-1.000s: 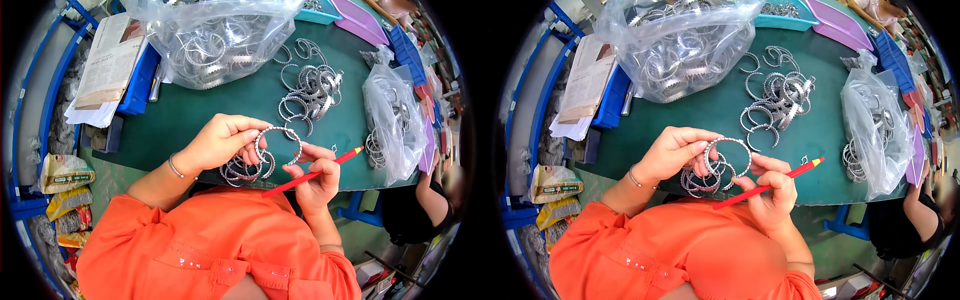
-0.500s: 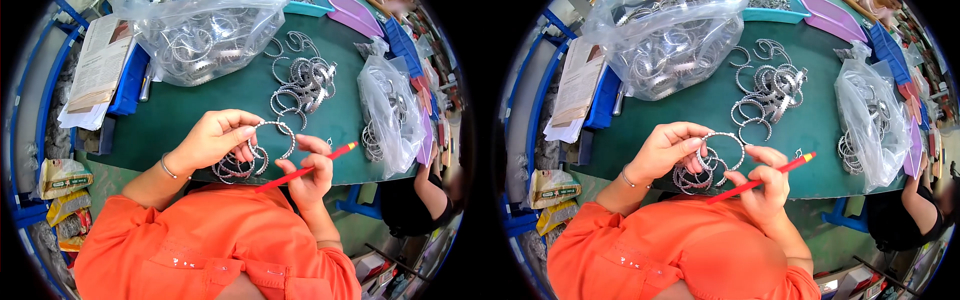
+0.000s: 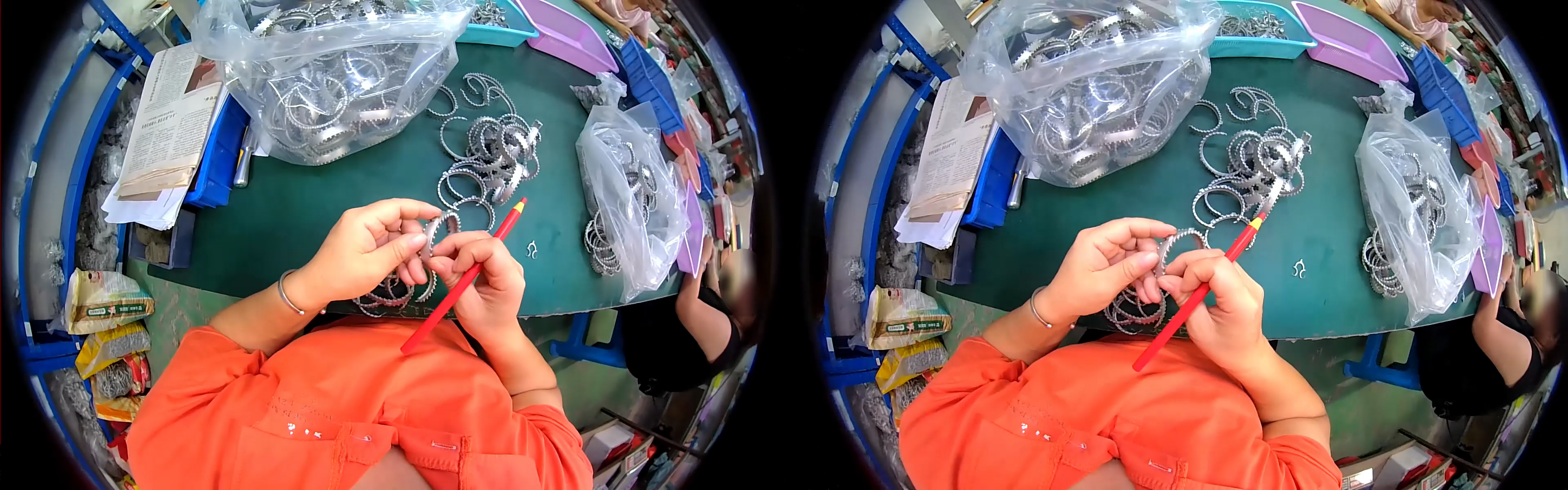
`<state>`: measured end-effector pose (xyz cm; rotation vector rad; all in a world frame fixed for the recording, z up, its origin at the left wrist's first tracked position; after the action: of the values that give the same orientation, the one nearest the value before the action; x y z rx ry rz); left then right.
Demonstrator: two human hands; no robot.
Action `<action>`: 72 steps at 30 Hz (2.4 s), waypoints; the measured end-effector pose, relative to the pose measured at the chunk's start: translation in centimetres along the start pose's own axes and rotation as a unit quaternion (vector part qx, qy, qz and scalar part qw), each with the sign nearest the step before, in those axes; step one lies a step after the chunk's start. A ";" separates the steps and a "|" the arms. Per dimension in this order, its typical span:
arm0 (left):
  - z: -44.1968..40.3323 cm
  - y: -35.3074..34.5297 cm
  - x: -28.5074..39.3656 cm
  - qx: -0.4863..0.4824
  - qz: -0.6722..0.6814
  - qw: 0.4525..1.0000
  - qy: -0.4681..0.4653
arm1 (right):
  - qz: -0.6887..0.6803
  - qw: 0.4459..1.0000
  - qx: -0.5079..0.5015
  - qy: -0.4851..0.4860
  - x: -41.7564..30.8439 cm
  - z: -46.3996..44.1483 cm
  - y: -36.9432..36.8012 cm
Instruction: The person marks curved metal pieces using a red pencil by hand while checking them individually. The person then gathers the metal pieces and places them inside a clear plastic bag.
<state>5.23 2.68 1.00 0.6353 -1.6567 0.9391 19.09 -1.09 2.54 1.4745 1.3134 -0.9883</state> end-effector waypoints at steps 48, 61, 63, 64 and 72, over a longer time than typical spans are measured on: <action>0.0 0.6 -0.5 0.007 -0.006 0.998 0.065 | -0.190 0.974 0.100 -0.076 1.7 1.2 3.5; 0.3 0.3 0.0 0.018 0.018 0.999 0.023 | -0.005 0.994 0.051 0.100 -2.0 0.8 3.2; 0.3 0.3 0.0 0.022 0.019 1.000 0.010 | 0.041 0.991 0.050 0.119 -2.2 0.9 3.3; 0.3 0.4 0.2 0.037 0.024 0.999 -0.017 | 0.040 0.991 0.049 0.120 -2.3 0.9 3.3; 0.3 0.6 0.6 0.077 0.093 0.990 -0.070 | 0.094 0.978 0.077 0.171 -2.3 1.3 2.8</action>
<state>4.42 2.78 1.36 0.6703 -1.8033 1.1894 21.66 -3.02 4.72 1.9150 1.3260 -0.7464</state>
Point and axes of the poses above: each hand's wrist, its own z-axis away from the middle knuckle, its own y-axis out of the back of the hand, x = y × z, the point moved 5 cm from there along -z, towards the middle knuckle, and after that the axes turned 10 degrees about -y, right-handed, at the moved point
